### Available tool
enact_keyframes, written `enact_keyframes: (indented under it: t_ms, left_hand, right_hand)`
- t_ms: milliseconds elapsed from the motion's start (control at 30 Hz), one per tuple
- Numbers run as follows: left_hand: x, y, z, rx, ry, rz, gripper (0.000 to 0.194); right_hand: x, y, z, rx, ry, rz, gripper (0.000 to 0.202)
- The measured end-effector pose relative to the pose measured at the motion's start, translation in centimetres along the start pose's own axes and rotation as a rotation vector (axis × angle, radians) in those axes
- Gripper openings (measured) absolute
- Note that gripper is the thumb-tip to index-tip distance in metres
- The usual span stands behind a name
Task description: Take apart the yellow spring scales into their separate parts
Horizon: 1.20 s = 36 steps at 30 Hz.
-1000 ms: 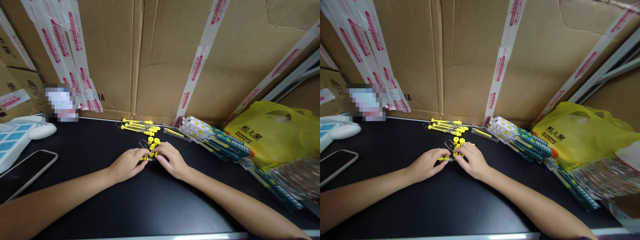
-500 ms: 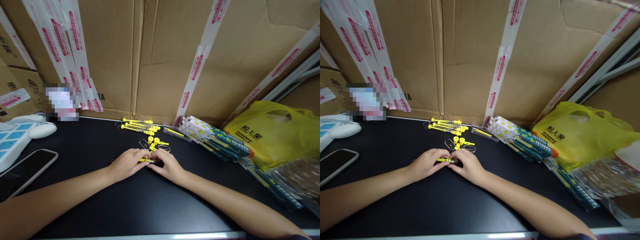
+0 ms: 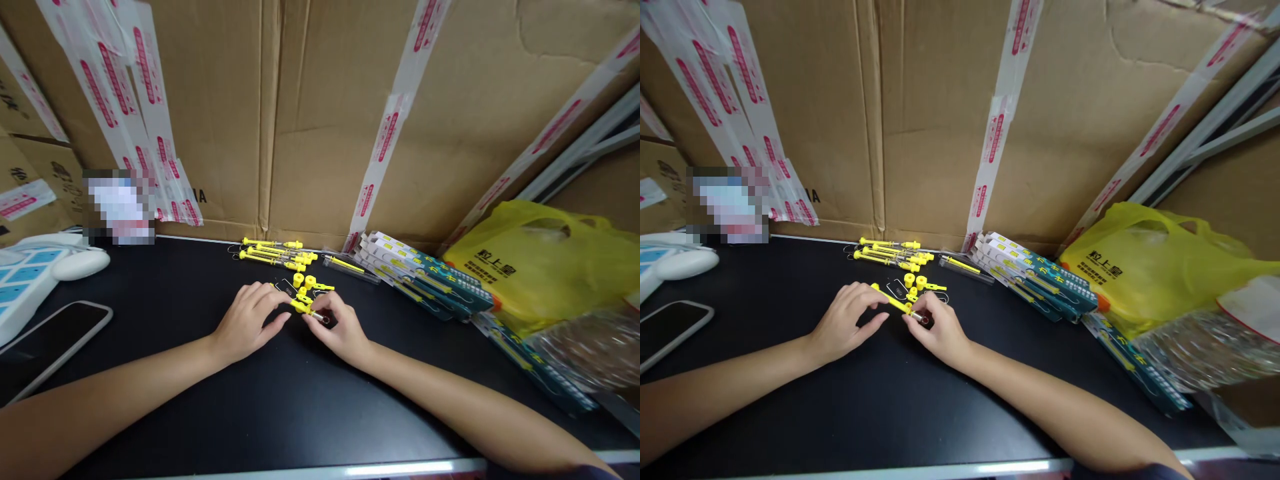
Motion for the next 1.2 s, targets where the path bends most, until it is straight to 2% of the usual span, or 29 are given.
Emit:
enact_keyframes:
  t_ms: [100,200,333,433,500,600,667,800,867,1033,1200]
  left_hand:
    - [1.0,0.8,0.2,0.091,-0.107,0.156,0.03]
    - [1.1,1.7,0.2,0.192,-0.158,0.295,0.043]
    - [0.4,1.5,-0.1,0.199,-0.105,0.341,0.037]
    - [0.3,1.1,-0.1,0.139,-0.068,0.358,0.027]
    - [0.6,0.7,-0.1,0.081,-0.072,0.33,0.019]
    - [0.8,0.5,-0.1,0.038,-0.082,0.289,0.013]
    - [0.7,0.8,-0.2,0.07,-0.076,0.305,0.015]
    - [0.1,1.5,0.0,0.164,-0.029,0.32,0.016]
    - [-0.2,1.8,0.2,0.192,0.009,0.278,0.015]
    - [-0.3,1.9,0.5,0.184,0.02,0.242,0.01]
    - [0.1,2.2,0.5,0.209,-0.044,0.447,0.031]
  right_hand:
    - [0.2,-1.2,0.2,-0.124,-0.015,-0.031,0.015]
    - [0.8,-1.1,0.4,-0.112,-0.1,-0.034,0.016]
    - [2.1,0.1,0.5,0.004,-0.262,0.035,0.017]
    - [3.2,1.6,0.7,0.172,-0.371,0.127,0.02]
    - [3.4,2.0,0.8,0.229,-0.393,0.154,0.023]
    - [2.5,1.5,0.5,0.204,-0.276,0.109,0.015]
    - [1.3,1.1,0.3,0.164,-0.151,0.039,0.012]
    - [-0.1,0.8,0.1,0.134,-0.007,-0.061,0.034]
    - [0.0,1.1,0.0,0.183,0.0,-0.05,0.033]
    - [0.4,1.8,-0.3,0.271,-0.04,-0.003,0.012]
    - [-0.1,1.7,-0.4,0.227,-0.01,0.006,0.014]
Point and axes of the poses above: each hand's wrist, its own z-axis away from the middle knuckle, its own y-axis out of the palm, x = y × z, the point moved 9 cm from there along -z, towards the middle knuckle
